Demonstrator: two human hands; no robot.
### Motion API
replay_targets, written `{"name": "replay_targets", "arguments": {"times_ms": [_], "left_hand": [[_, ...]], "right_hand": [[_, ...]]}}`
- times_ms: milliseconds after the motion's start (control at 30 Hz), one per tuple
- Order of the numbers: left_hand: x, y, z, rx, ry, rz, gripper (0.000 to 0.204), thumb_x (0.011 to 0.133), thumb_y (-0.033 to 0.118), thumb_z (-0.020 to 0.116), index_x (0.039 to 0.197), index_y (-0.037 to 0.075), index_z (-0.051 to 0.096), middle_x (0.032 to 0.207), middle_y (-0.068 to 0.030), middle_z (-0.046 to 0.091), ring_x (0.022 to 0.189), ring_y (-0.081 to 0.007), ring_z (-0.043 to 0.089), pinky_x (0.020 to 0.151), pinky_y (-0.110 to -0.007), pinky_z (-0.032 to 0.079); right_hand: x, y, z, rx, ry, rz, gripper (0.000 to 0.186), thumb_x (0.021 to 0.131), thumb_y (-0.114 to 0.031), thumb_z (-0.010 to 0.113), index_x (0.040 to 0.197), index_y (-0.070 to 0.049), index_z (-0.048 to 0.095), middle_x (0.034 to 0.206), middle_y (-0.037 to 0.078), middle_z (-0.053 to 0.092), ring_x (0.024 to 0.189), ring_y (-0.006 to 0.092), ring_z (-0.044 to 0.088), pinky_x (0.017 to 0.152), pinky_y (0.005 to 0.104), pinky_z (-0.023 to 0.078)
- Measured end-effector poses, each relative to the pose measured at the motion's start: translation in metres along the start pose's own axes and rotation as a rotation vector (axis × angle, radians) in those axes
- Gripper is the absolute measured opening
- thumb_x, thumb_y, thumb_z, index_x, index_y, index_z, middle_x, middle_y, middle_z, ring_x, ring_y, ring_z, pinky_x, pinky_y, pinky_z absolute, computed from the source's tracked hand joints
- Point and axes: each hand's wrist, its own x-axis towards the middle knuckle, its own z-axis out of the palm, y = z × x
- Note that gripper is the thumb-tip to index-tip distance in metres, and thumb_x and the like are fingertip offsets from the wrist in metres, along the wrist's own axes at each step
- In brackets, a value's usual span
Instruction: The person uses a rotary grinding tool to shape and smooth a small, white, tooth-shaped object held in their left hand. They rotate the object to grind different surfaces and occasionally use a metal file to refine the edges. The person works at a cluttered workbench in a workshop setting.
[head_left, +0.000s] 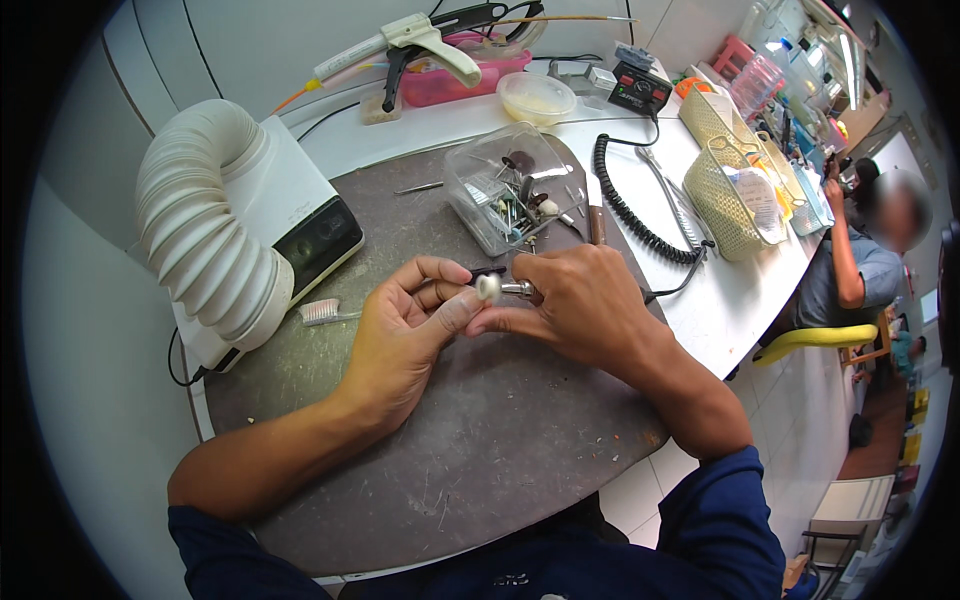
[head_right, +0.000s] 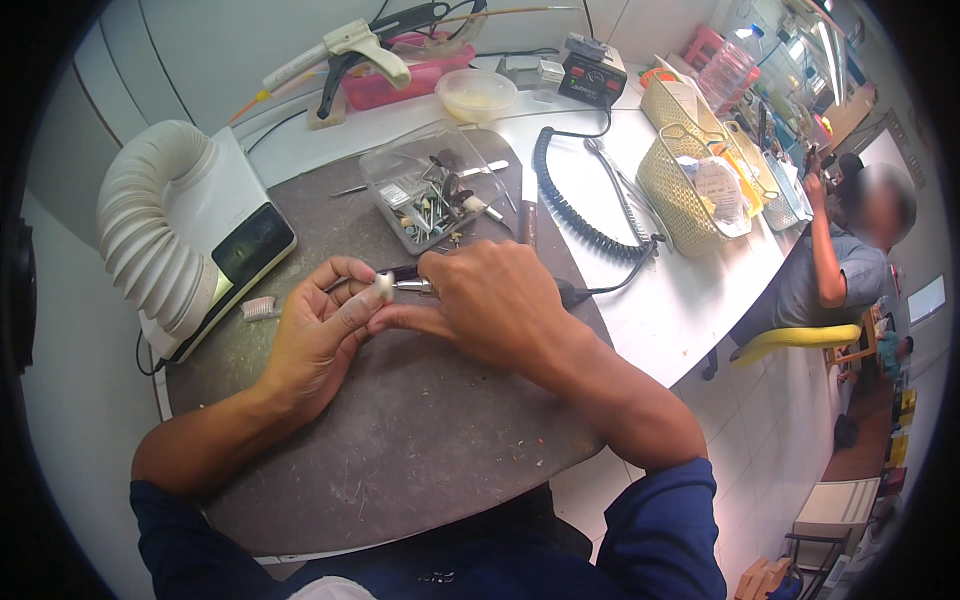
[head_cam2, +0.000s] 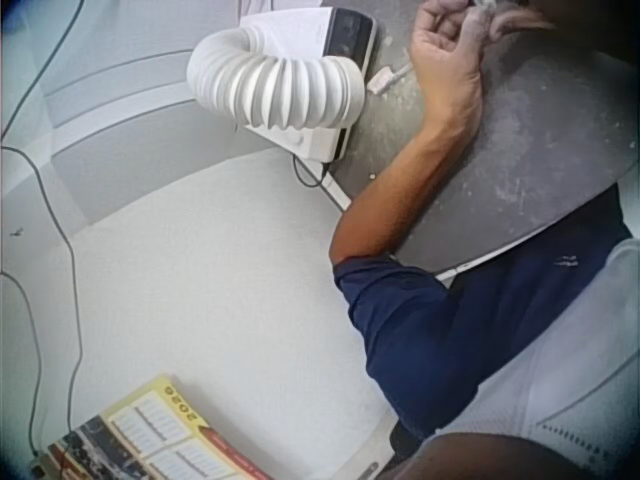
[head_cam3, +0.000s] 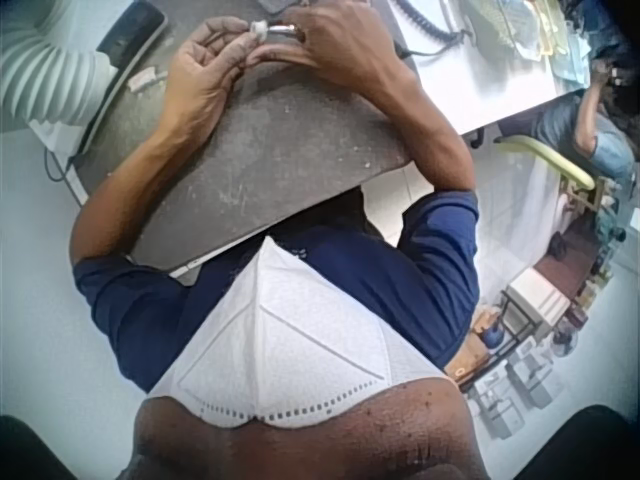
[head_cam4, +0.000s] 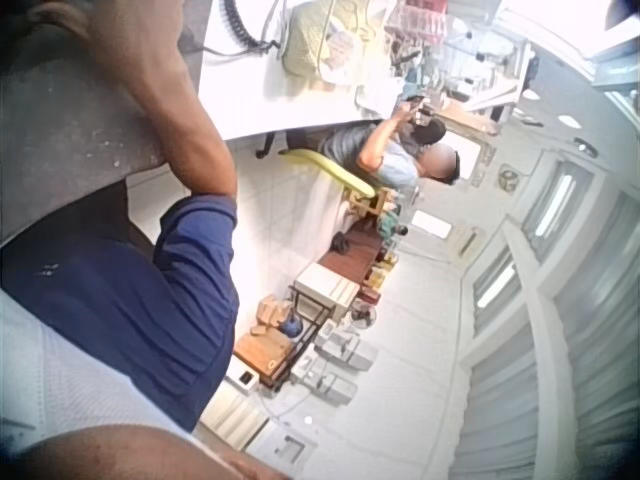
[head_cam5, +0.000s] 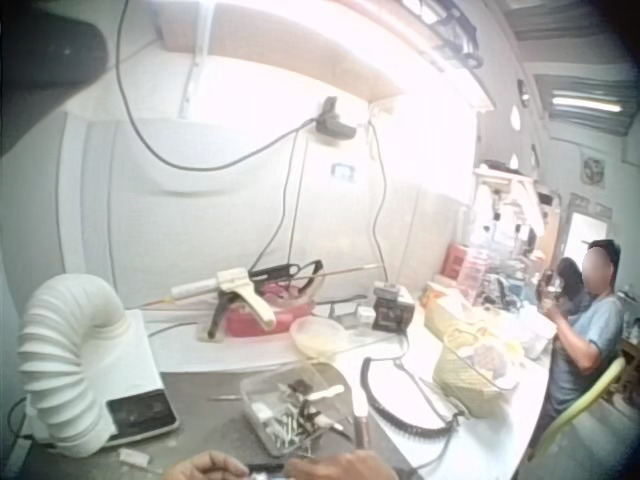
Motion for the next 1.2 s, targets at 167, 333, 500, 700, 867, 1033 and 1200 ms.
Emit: {"name": "replay_targets", "arguments": {"times_ms": [167, 333, 500, 700, 867, 1033, 1200], "left_hand": [[-0.0002, -0.0015, -0.0003, -0.024, 0.021, 0.016, 0.019, 0.093, 0.004, 0.063, 0.109, 0.001, 0.052, 0.101, -0.0096, 0.066, 0.09, -0.0105, 0.064, 0.082, -0.022, 0.052], [0.0002, -0.0015, 0.0015, -0.02, 0.027, 0.015, 0.019, 0.093, 0.004, 0.063, 0.109, 0.001, 0.052, 0.101, -0.0095, 0.066, 0.09, -0.0104, 0.064, 0.083, -0.022, 0.052], [-0.0005, -0.001, 0.0007, -0.025, 0.017, 0.018, 0.019, 0.093, 0.004, 0.063, 0.109, 0.001, 0.052, 0.102, -0.0102, 0.066, 0.092, -0.0107, 0.064, 0.083, -0.022, 0.052], [0.0, -0.0019, -0.0013, -0.024, 0.014, 0.016, 0.019, 0.094, 0.003, 0.062, 0.109, 0.001, 0.052, 0.102, -0.0104, 0.066, 0.092, -0.011, 0.064, 0.083, -0.022, 0.052], [-0.0005, -0.0007, 0.0021, -0.013, 0.038, 0.012, 0.02, 0.093, 0.004, 0.063, 0.11, 0.001, 0.052, 0.101, -0.0092, 0.066, 0.09, -0.0104, 0.064, 0.082, -0.022, 0.052], [0.0004, -0.0017, 0.0026, -0.012, 0.022, 0.04, 0.018, 0.093, 0.006, 0.064, 0.108, 0.001, 0.055, 0.1, -0.0073, 0.065, 0.09, -0.0099, 0.063, 0.083, -0.022, 0.052], [-0.001, -0.0022, -0.0031, -0.028, -0.019, 0.015, 0.015, 0.094, 0.01, 0.064, 0.107, 0.003, 0.059, 0.098, -0.0042, 0.063, 0.09, -0.0087, 0.059, 0.085, -0.023, 0.049]], "right_hand": [[0.0017, -0.0008, -0.0019, -0.001, -0.036, 0.037, 0.072, 0.081, -0.072, 0.055, 0.072, -0.001, 0.065, 0.053, 0.014, 0.059, 0.052, 0.0306, 0.064, 0.054, 0.0399, 0.051], [0.0001, 0.0008, -0.0001, 0.009, -0.013, 0.016, 0.073, 0.081, -0.073, 0.055, 0.071, -0.001, 0.065, 0.053, 0.014, 0.059, 0.051, 0.03, 0.064, 0.053, 0.0398, 0.051], [0.0014, -0.0009, -0.0024, -0.014, -0.033, 0.024, 0.073, 0.081, -0.073, 0.055, 0.071, -0.001, 0.065, 0.052, 0.014, 0.059, 0.051, 0.03, 0.064, 0.054, 0.0401, 0.051], [0.0017, -0.0018, -0.0036, -0.011, -0.039, 0.044, 0.073, 0.081, -0.073, 0.055, 0.071, -0.001, 0.065, 0.052, 0.014, 0.059, 0.051, 0.0301, 0.064, 0.054, 0.0402, 0.051], [0.0014, -0.0022, -0.0044, -0.001, -0.055, 0.038, 0.072, 0.081, -0.072, 0.056, 0.073, -0.001, 0.066, 0.054, 0.014, 0.06, 0.054, 0.031, 0.065, 0.056, 0.0405, 0.051], [0.0018, 0.0018, -0.0046, 0.021, -0.027, 0.055, 0.07, 0.081, -0.071, 0.057, 0.075, -0.002, 0.066, 0.056, 0.016, 0.061, 0.057, 0.0326, 0.065, 0.057, 0.0415, 0.051], [0.0008, 0.0067, -0.0044, 0.106, 0.072, 0.0, 0.061, 0.084, -0.063, 0.061, 0.077, -0.002, 0.066, 0.058, 0.015, 0.061, 0.058, 0.0334, 0.065, 0.057, 0.0419, 0.05]]}}
